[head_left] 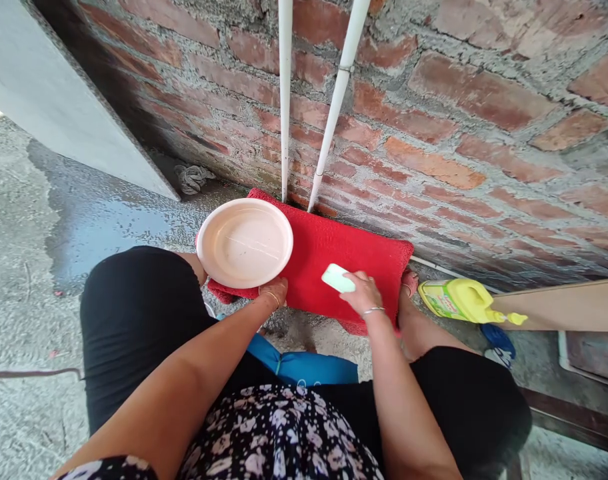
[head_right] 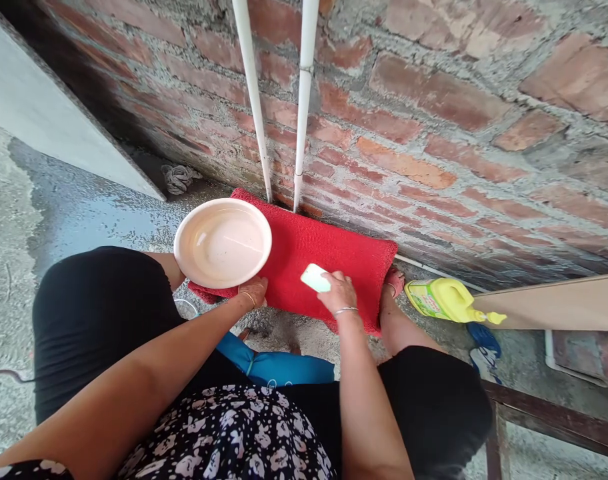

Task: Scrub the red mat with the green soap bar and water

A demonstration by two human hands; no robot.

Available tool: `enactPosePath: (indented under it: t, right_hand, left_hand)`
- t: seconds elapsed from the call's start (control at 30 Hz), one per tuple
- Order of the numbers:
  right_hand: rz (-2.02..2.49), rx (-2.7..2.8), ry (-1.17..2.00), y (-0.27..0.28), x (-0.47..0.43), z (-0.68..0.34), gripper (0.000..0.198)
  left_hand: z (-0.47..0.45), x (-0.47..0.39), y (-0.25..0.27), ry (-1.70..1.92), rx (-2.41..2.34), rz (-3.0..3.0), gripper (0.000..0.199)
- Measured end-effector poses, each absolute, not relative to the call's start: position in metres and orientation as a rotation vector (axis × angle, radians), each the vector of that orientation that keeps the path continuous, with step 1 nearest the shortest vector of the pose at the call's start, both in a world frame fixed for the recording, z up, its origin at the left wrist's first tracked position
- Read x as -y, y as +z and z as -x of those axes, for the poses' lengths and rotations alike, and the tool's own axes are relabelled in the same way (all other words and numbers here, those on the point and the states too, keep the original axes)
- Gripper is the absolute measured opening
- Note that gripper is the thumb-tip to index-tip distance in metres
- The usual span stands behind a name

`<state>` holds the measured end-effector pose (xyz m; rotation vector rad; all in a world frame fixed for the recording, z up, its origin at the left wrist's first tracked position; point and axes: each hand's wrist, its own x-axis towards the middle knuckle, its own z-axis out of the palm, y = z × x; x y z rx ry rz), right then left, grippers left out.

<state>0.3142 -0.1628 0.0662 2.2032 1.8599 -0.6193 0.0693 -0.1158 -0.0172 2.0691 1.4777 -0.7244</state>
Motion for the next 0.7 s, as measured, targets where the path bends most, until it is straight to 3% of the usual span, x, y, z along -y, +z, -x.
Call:
enactPosePath:
  t: [0.1, 0.2, 0.4, 0.6, 0.7]
  right_hand:
    - [-2.156, -1.944, -0.668, 0.051, 0.155, -0.281, 0.050]
    - [-2.179, -1.765, -0.647, 0.048, 0.166, -0.314, 0.050]
    - [-2.399, -1.510, -0.366, 0.075, 0.172, -0.377, 0.051]
    - [-2.249, -1.897, -0.568, 0.049, 0.142, -0.283, 0.048]
    - [-2.280, -1.808, -0.636, 0.036, 0.148, -0.293, 0.049]
  left_hand:
    - [-0.068, 0.117, -0.014, -0.727, -1.472, -2.084, 0.059]
    - [-0.067, 0.117, -0.013, -0.722, -1.465, -2.086, 0.057]
    - [-0.069, 0.114, -0.019, -0.733, -1.456, -2.048, 0.055]
    - [-0.067, 0.115, -0.015, -0.720, -1.461, -2.084, 0.057]
    - [-0.068, 0.116, -0.012, -0.717, -1.460, -2.110, 0.054]
